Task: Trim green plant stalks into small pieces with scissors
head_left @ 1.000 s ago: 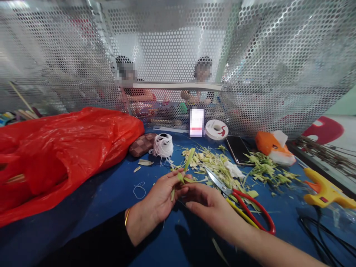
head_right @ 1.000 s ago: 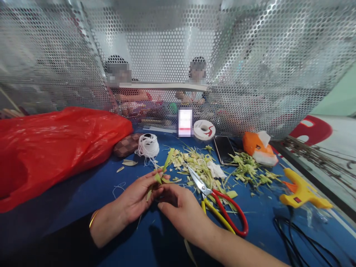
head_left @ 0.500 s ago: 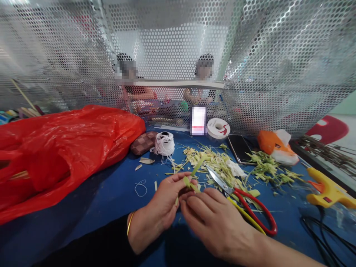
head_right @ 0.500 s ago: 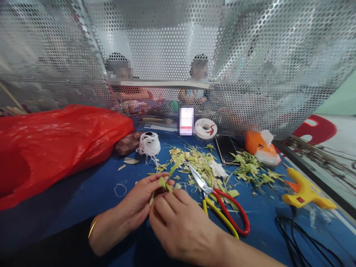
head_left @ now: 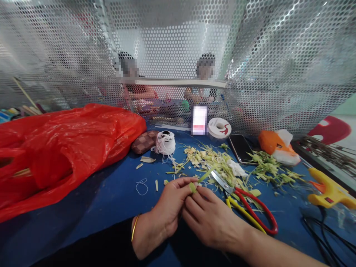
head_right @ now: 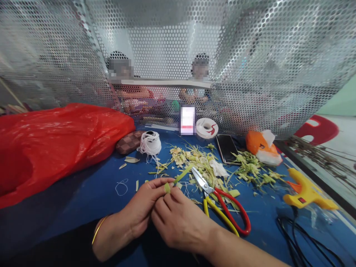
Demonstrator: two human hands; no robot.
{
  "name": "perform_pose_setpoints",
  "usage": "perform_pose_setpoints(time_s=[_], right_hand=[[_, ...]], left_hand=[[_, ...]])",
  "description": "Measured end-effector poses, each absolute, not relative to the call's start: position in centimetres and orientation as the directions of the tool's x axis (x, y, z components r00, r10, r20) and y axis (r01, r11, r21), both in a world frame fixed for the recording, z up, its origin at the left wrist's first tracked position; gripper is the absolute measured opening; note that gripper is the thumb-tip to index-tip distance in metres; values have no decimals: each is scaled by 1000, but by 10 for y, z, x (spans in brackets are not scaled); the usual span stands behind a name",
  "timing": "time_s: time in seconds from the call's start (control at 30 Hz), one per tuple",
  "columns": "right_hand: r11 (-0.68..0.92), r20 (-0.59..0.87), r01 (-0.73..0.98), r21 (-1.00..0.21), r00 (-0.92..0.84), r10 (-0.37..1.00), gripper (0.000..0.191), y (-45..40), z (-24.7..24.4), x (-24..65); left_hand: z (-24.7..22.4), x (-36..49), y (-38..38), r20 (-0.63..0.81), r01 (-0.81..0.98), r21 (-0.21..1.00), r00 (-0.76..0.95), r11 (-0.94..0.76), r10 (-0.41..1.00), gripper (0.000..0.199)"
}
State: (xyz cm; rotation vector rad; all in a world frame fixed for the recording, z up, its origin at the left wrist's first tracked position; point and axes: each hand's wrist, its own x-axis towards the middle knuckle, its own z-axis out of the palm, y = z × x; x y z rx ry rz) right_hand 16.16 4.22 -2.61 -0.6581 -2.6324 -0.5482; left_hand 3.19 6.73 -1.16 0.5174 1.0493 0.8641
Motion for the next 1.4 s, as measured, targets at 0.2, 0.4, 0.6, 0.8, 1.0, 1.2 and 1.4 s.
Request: perform_pose_setpoints(time_s=[0.2, 0.4, 0.6, 0.8, 1.0, 1.2, 1.4], right_hand=[[745, 672, 563, -357, -400, 624, 16, 48, -22, 168], [373, 396, 446, -814, -45, 917, 15, 55, -15, 177], [298, 332, 447, -844, -3, 943, 17, 61, -16, 180], [433, 462, 630, -644, -130, 877, 14, 66, -26, 183], [724, 664, 660, -203, -451, 597, 18, 67, -21, 185], [808, 616, 589, -12, -632, 470, 21, 69, -15, 188], [784, 645, 620, 26, -610, 461, 19, 70, -24, 191]], left_hand=[[-9, 32, 69, -508, -334, 762, 223, 555, 832, 16], [-3, 29, 73, -490, -361, 767, 204, 530, 848, 9], [-2, 25, 77, -498, -337, 758, 255, 559, 829, 7], [0, 26, 76, -525, -310, 748, 265, 587, 809, 4], [1, 24, 78, -522, -324, 755, 230, 571, 821, 4], [3, 24, 80, -516, -357, 751, 207, 555, 831, 5], [-3, 24, 77, -482, -343, 775, 220, 530, 848, 14]])
